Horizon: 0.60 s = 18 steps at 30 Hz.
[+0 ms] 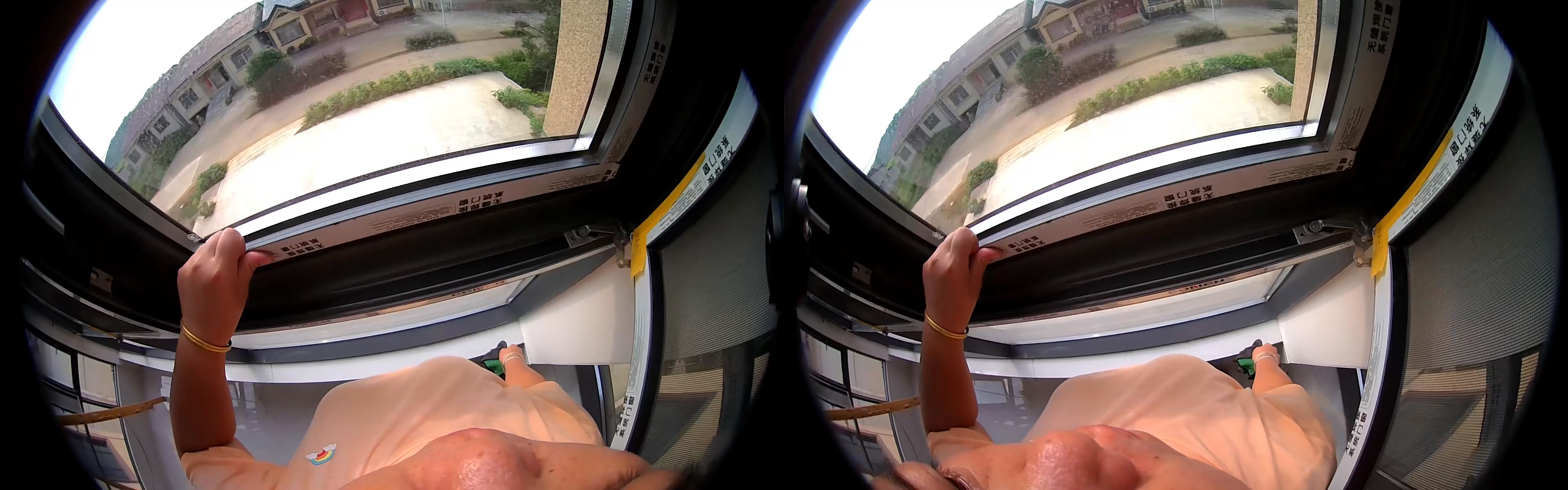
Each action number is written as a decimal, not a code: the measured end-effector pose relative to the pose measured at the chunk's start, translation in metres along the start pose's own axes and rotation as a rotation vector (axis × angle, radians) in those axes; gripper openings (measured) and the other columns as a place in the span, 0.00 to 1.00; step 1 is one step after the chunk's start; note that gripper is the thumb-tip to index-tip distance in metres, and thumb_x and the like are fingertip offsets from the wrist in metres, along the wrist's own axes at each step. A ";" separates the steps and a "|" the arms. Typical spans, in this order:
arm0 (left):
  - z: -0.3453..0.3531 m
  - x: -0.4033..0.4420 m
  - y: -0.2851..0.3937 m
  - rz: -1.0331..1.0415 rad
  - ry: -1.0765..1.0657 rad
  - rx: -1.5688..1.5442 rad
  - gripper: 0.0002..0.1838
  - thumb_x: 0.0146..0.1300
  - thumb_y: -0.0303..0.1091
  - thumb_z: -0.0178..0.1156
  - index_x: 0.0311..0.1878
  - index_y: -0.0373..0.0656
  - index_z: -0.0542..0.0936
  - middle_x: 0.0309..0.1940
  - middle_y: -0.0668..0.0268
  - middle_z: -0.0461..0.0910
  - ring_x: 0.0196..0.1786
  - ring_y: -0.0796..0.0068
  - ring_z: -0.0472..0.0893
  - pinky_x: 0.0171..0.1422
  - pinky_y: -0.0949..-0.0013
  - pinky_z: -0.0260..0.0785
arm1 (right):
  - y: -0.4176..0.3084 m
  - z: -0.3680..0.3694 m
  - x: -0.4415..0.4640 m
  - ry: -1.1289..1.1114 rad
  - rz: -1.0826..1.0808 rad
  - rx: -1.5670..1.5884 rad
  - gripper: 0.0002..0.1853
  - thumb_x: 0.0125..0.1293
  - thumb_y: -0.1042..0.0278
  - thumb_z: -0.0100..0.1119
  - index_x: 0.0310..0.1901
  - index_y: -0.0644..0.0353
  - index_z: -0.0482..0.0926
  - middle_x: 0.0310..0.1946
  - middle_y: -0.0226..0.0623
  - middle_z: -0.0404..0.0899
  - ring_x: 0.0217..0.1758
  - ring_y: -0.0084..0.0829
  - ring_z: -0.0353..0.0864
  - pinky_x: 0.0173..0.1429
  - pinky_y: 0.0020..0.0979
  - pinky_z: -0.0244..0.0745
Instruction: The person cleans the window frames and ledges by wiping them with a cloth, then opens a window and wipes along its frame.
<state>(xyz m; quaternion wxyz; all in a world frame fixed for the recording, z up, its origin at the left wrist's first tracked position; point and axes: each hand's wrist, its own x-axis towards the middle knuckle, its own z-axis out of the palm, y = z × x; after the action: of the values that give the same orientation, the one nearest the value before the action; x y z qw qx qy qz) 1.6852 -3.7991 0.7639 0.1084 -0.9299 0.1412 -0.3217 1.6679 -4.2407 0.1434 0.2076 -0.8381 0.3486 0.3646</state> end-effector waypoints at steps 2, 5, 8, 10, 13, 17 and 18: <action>-0.002 0.003 0.000 0.026 0.015 0.006 0.23 0.67 0.54 0.61 0.31 0.44 0.67 0.23 0.61 0.73 0.25 0.59 0.78 0.27 0.64 0.70 | -0.003 0.006 0.010 0.017 -0.035 -0.062 0.23 0.75 0.56 0.49 0.62 0.60 0.81 0.66 0.48 0.78 0.70 0.50 0.76 0.70 0.47 0.75; -0.002 0.004 -0.003 0.013 -0.028 0.020 0.23 0.63 0.55 0.62 0.32 0.45 0.69 0.20 0.65 0.75 0.24 0.62 0.79 0.26 0.65 0.72 | -0.002 0.004 0.013 0.013 -0.055 -0.065 0.22 0.72 0.60 0.49 0.61 0.61 0.81 0.65 0.51 0.77 0.69 0.51 0.76 0.71 0.48 0.75; -0.010 0.005 0.003 -0.034 -0.069 0.072 0.20 0.63 0.52 0.64 0.34 0.45 0.71 0.24 0.65 0.79 0.29 0.63 0.84 0.29 0.65 0.74 | 0.003 0.012 0.025 -0.007 -0.149 -0.056 0.23 0.70 0.60 0.52 0.58 0.67 0.81 0.62 0.57 0.79 0.66 0.53 0.78 0.68 0.47 0.76; -0.006 -0.001 0.002 -0.083 -0.035 0.001 0.22 0.65 0.56 0.60 0.34 0.46 0.70 0.24 0.62 0.76 0.29 0.57 0.81 0.33 0.62 0.74 | 0.011 0.020 0.028 0.026 -0.203 -0.059 0.22 0.70 0.60 0.52 0.57 0.67 0.82 0.61 0.58 0.79 0.66 0.54 0.79 0.68 0.48 0.76; -0.014 -0.013 0.005 -0.009 0.025 0.089 0.17 0.65 0.50 0.65 0.35 0.47 0.73 0.26 0.66 0.78 0.30 0.63 0.82 0.34 0.66 0.75 | 0.020 0.023 0.023 0.073 -0.196 -0.042 0.22 0.69 0.60 0.52 0.56 0.68 0.82 0.60 0.59 0.79 0.65 0.54 0.79 0.67 0.48 0.76; -0.084 -0.005 -0.019 0.194 0.546 0.380 0.06 0.66 0.33 0.67 0.42 0.47 0.80 0.39 0.65 0.82 0.43 0.65 0.83 0.46 0.68 0.77 | 0.021 0.030 0.016 0.104 -0.164 0.004 0.22 0.69 0.60 0.53 0.54 0.69 0.83 0.58 0.60 0.80 0.64 0.55 0.80 0.66 0.48 0.76; -0.119 -0.006 -0.025 0.147 0.497 0.505 0.10 0.65 0.27 0.66 0.49 0.48 0.82 0.51 0.62 0.80 0.53 0.63 0.81 0.54 0.64 0.76 | 0.022 0.030 0.013 0.109 -0.157 0.015 0.22 0.69 0.60 0.53 0.54 0.69 0.83 0.58 0.60 0.80 0.63 0.55 0.80 0.66 0.48 0.77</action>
<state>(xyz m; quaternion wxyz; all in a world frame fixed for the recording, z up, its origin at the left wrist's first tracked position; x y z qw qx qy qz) 1.6103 -3.7872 0.8592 0.3199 -0.7547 0.1459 -0.5540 1.6445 -4.2433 0.1118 0.2224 -0.8798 0.2955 0.2985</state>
